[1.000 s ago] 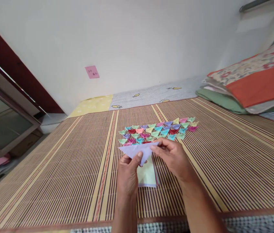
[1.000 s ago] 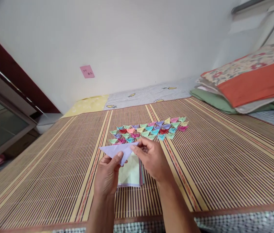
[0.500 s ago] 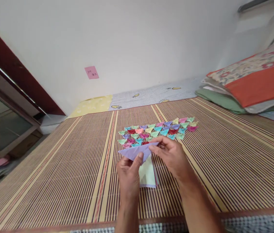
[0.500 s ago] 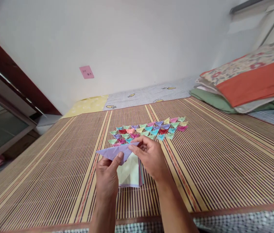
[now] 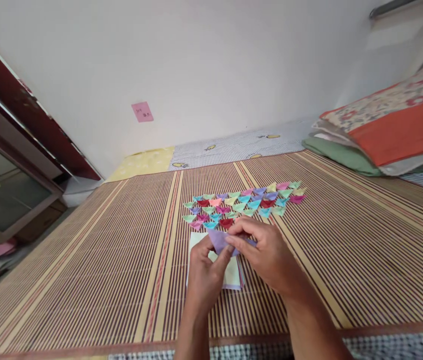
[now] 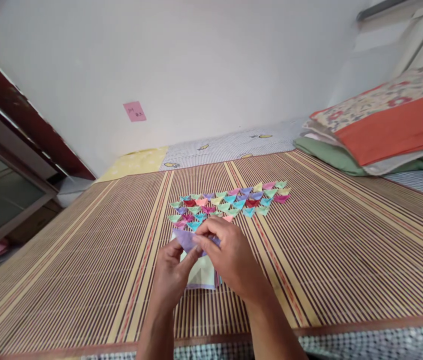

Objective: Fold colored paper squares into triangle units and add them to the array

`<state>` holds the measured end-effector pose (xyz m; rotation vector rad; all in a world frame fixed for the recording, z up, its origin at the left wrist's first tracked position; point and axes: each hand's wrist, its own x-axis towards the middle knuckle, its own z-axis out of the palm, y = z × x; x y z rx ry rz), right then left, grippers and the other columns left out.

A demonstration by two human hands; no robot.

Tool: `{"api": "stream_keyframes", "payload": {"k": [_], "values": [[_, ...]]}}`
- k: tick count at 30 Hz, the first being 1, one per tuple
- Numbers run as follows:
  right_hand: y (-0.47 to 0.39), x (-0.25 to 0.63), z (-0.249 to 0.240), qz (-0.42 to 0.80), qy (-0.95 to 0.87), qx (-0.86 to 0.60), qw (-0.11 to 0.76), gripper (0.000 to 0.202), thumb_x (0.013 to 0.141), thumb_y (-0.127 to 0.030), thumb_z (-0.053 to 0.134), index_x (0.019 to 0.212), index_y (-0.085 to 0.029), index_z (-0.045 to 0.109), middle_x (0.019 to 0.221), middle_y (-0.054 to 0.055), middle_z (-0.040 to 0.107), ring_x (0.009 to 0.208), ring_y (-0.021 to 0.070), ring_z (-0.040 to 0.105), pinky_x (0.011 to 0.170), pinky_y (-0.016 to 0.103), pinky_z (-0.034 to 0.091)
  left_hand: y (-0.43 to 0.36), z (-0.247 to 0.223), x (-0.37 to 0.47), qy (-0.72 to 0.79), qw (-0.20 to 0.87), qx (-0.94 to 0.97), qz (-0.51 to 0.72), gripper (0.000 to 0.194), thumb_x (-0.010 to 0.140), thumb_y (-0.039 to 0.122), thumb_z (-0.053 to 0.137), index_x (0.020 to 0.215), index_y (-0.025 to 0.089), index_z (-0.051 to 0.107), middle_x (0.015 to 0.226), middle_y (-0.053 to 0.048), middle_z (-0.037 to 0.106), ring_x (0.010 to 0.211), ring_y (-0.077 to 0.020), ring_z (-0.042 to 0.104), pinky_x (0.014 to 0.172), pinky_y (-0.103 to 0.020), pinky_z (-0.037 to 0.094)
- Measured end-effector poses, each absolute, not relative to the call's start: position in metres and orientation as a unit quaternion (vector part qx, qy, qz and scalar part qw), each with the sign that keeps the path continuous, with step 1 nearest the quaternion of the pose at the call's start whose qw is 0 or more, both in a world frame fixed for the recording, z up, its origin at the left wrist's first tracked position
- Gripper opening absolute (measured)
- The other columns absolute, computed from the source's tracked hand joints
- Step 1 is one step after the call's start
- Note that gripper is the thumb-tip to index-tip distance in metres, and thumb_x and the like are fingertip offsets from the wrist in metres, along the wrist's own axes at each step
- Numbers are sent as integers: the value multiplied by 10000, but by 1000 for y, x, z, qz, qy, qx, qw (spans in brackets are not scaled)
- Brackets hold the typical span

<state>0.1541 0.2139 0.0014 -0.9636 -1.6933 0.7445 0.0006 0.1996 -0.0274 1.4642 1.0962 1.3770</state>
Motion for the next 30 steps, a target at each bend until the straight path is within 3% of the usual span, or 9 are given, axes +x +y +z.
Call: {"api": "stream_keyframes", "payload": {"k": [7,15,19,22,26,30], "values": [[222,160,-7,340,-636,-399,567,156,918,-258,673,769,-211,670,716,-13,622,675,156,568,634,279,440,203,-32,0,427,479,546,538,305,849,398,760,662,177,661,650,-4,585,650,-159,506,648,-269,401],[221,162,-9,392,-661,-411,490,178,880,-258,704,723,-201,646,656,-33,548,617,133,490,559,261,377,200,-27,-6,438,435,630,472,286,928,372,666,714,192,606,692,7,503,690,-163,446,655,-271,356],[222,163,-7,369,-637,-401,545,175,933,-282,648,790,-205,712,707,-7,636,644,149,562,583,267,423,201,-30,-10,412,516,582,474,297,881,405,716,705,187,617,676,11,523,664,-154,457,645,-264,360],[222,163,-6,353,-636,-395,561,153,931,-284,660,823,-216,744,754,5,686,686,164,608,621,274,459,204,-35,-9,425,517,524,527,339,863,416,740,659,175,616,651,17,521,655,-139,456,645,-249,357],[222,165,-6,347,-581,-412,610,137,912,-295,690,806,-217,730,695,-5,655,638,156,585,605,275,465,208,-40,-6,400,565,447,566,349,809,414,806,647,156,635,607,32,503,597,-106,427,595,-224,343],[223,170,-7,340,-509,-417,671,121,927,-327,679,916,-226,745,692,-12,633,647,151,579,648,284,496,212,-40,-5,335,668,307,590,336,667,373,923,705,150,674,607,31,555,537,-76,459,535,-192,371]]}}
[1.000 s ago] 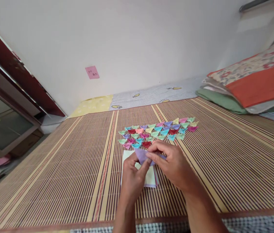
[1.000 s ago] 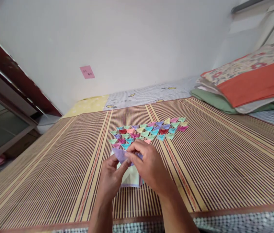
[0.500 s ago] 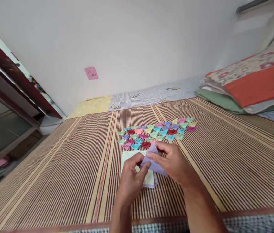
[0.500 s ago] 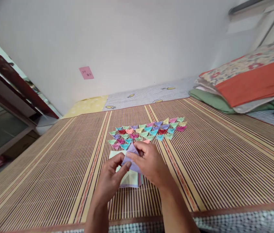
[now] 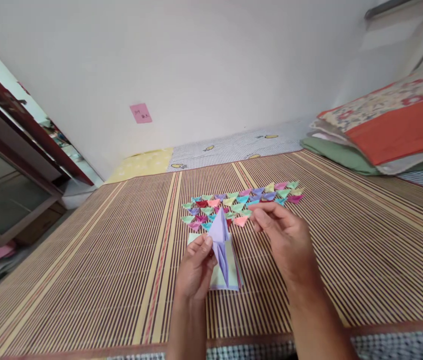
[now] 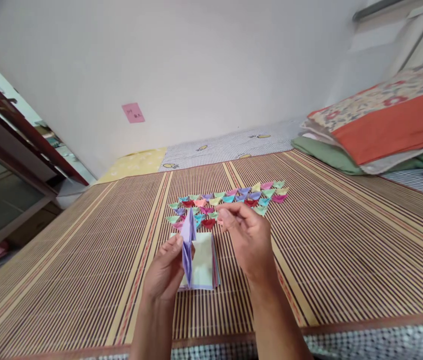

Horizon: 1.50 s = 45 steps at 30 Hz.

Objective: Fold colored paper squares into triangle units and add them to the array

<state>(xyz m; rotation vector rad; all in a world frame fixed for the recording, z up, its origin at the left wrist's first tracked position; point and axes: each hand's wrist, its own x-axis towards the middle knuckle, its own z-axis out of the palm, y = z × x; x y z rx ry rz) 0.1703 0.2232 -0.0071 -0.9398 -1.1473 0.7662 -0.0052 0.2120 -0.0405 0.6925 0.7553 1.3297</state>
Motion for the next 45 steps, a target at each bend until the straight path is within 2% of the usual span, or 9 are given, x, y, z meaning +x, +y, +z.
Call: {"api": "stream_keyframes", "payload": {"k": [4,8,11,17,21,34,39,42,45], "values": [[223,168,-7,401,-549,-395,617,170,933,-373,681,941,-219,753,759,9,676,702,157,612,673,289,509,214,-39,-3,292,713,245,589,353,568,279,976,703,146,678,617,16,611,567,-82,555,516,-164,422],[220,156,-6,461,-580,-373,559,187,900,-366,716,988,-202,740,844,24,710,770,167,642,704,294,519,214,-40,0,276,725,245,581,336,603,261,962,779,139,703,640,22,644,569,-71,588,540,-160,476],[218,151,-5,478,-596,-367,531,183,870,-325,746,1010,-208,734,814,0,684,737,153,621,684,283,506,215,-41,1,257,725,238,593,307,613,210,952,776,142,702,655,20,678,569,-82,619,575,-180,520],[218,153,-6,465,-641,-373,483,217,837,-225,763,1052,-227,736,829,-19,689,748,147,615,694,277,490,217,-47,-1,240,738,208,595,263,634,159,933,802,130,732,754,-31,761,659,-133,707,725,-231,581],[217,152,-5,467,-646,-369,477,200,878,-269,729,1073,-222,733,892,1,719,793,163,638,725,296,503,217,-49,-3,240,734,213,599,228,688,183,907,852,129,759,805,-58,781,784,-193,749,844,-304,586],[216,154,-7,473,-656,-362,464,212,889,-273,723,1093,-217,712,935,13,737,840,182,661,770,319,520,217,-52,-5,237,726,219,608,188,773,190,846,940,139,776,872,-72,789,794,-194,746,832,-313,581],[217,156,-8,492,-652,-337,468,210,924,-276,690,1127,-230,721,923,10,715,850,182,662,773,318,524,218,-53,-6,225,734,199,609,314,755,164,856,1056,159,767,914,-74,799,810,-186,749,842,-304,585],[217,157,-7,496,-652,-331,468,216,935,-257,665,1140,-232,729,911,10,695,856,182,655,770,314,521,218,-51,-6,239,731,204,606,293,740,196,872,1012,151,770,905,-77,795,774,-184,739,835,-321,587],[217,157,-5,487,-657,-335,468,218,926,-197,630,1111,-232,740,875,3,676,827,176,637,751,302,509,216,-47,-4,266,715,217,610,264,716,247,902,912,138,762,868,-62,772,717,-147,695,737,-259,560]]}}
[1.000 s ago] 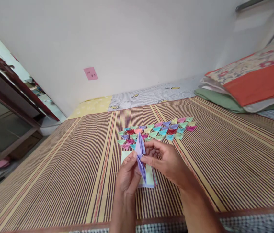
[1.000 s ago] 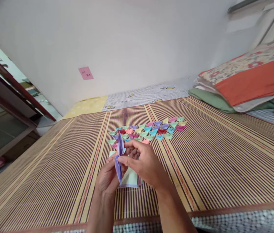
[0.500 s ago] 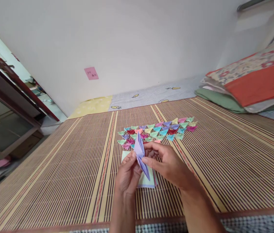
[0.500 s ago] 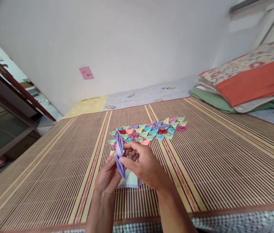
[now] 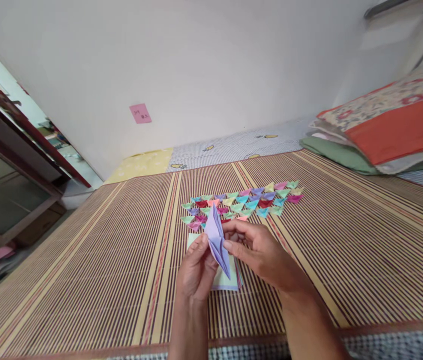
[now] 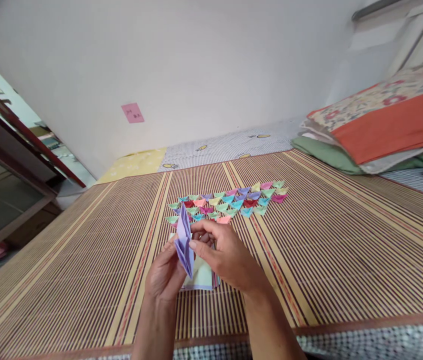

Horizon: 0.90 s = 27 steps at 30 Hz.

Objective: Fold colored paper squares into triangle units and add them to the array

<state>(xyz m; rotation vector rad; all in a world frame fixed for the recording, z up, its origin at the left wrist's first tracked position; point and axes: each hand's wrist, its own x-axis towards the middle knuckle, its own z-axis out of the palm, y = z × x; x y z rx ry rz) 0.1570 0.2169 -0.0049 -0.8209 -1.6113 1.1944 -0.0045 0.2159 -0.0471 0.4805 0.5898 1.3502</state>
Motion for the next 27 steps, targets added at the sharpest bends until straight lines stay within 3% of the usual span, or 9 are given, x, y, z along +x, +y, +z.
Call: {"api": "stream_keyframes", "payload": {"k": [6,11,19,27], "values": [[219,151,-8,497,-625,-338,499,173,858,-124,654,978,-210,743,720,-29,605,674,152,563,656,269,486,210,-41,-7,338,616,370,608,330,832,363,818,669,151,625,586,49,504,546,-76,405,551,-192,355],[224,143,-17,491,-606,-310,543,34,848,-165,709,848,-194,725,775,-11,629,731,158,583,646,249,468,206,-42,-6,396,530,462,590,434,934,490,671,655,172,578,616,34,451,603,-116,384,587,-236,337],[224,138,-15,333,-641,-384,575,182,840,-87,627,702,-204,602,718,-25,514,682,151,492,618,260,386,199,-34,9,411,566,373,609,444,880,551,712,685,160,632,611,20,524,570,-110,432,549,-228,359],[226,139,-15,247,-701,-353,567,293,812,14,590,883,-231,735,924,34,620,928,216,613,825,343,480,197,-17,10,360,668,219,614,420,669,478,914,779,109,745,742,-54,720,644,-136,617,634,-238,524]]}}
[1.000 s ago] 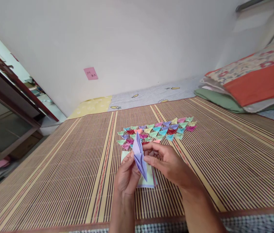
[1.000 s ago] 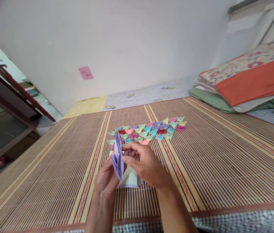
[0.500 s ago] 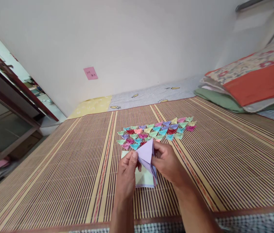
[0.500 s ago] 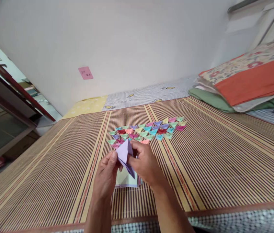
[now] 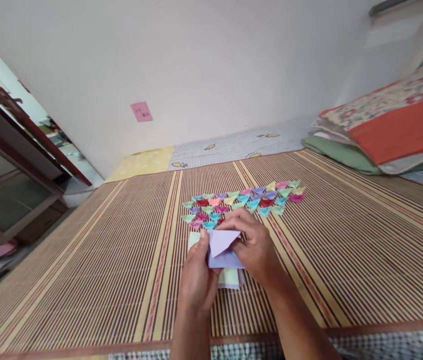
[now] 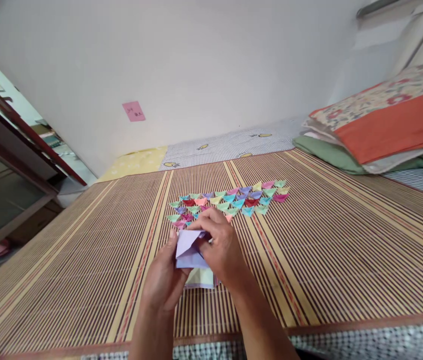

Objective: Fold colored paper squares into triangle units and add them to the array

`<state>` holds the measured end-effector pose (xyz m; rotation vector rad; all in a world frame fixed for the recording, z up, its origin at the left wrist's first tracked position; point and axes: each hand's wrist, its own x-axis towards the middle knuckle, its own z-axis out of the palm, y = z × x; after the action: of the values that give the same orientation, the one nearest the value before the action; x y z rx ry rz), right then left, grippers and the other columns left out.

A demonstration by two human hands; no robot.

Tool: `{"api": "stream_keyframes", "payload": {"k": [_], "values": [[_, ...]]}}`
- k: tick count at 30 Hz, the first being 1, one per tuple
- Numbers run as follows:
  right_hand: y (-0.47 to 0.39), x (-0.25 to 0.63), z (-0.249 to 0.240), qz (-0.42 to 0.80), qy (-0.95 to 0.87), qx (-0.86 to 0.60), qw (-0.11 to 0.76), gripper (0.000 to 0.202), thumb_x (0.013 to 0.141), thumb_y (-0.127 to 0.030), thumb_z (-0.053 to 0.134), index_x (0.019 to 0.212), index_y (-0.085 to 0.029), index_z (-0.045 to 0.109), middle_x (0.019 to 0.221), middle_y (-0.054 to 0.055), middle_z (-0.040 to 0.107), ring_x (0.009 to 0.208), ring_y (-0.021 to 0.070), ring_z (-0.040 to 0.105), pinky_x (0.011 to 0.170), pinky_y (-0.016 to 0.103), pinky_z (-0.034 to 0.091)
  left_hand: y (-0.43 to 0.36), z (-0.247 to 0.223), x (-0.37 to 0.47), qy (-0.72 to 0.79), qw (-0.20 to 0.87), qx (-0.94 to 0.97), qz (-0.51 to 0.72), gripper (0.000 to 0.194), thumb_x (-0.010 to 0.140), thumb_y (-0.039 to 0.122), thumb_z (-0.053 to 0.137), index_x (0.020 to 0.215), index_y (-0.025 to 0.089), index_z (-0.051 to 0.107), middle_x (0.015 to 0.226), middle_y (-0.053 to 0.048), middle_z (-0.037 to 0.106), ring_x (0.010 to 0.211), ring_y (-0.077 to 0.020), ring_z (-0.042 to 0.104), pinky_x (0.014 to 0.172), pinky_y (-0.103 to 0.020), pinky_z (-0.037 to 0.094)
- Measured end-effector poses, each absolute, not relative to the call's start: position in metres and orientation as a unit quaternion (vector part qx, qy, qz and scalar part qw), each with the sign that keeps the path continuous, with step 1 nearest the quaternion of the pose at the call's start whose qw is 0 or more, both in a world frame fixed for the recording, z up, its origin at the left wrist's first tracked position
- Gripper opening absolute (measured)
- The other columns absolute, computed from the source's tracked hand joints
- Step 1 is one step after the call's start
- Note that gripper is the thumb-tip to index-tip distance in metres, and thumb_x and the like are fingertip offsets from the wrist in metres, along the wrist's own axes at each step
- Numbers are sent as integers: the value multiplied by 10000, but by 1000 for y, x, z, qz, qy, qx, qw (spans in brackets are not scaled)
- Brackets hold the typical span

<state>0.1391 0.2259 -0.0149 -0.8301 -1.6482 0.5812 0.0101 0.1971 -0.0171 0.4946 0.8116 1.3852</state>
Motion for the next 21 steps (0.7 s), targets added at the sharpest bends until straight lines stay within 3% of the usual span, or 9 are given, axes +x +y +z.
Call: {"api": "stream_keyframes", "payload": {"k": [7,11,14,18,21], "values": [[228,141,-18,123,-784,-331,510,218,891,-75,639,980,-230,763,1058,83,644,1026,262,590,879,412,470,203,-24,5,319,707,172,607,193,702,164,885,820,79,759,740,-46,746,651,-120,679,622,-182,553],[228,147,-19,211,-777,-332,491,334,879,-10,575,1010,-255,761,1175,67,649,1149,239,604,988,424,477,210,-28,3,319,681,145,643,71,789,107,781,851,77,763,778,-74,771,668,-136,719,634,-186,577],[229,154,-18,276,-750,-346,491,311,918,-50,537,990,-256,759,1196,60,673,1164,226,627,1015,423,480,213,-27,1,334,640,132,680,91,842,107,725,921,99,768,839,-89,796,738,-170,758,708,-229,610],[231,153,-18,339,-660,-397,540,148,974,-260,591,1025,-215,723,992,62,740,940,213,694,838,358,539,213,-27,2,344,606,153,701,252,825,169,774,1073,133,761,916,-92,814,848,-218,785,843,-311,618],[231,146,-22,434,-643,-391,496,180,937,-366,662,923,-191,705,851,39,726,784,188,675,703,301,528,211,-29,5,330,599,186,706,360,755,259,862,1087,160,762,926,-83,819,937,-261,783,897,-354,604]]}}
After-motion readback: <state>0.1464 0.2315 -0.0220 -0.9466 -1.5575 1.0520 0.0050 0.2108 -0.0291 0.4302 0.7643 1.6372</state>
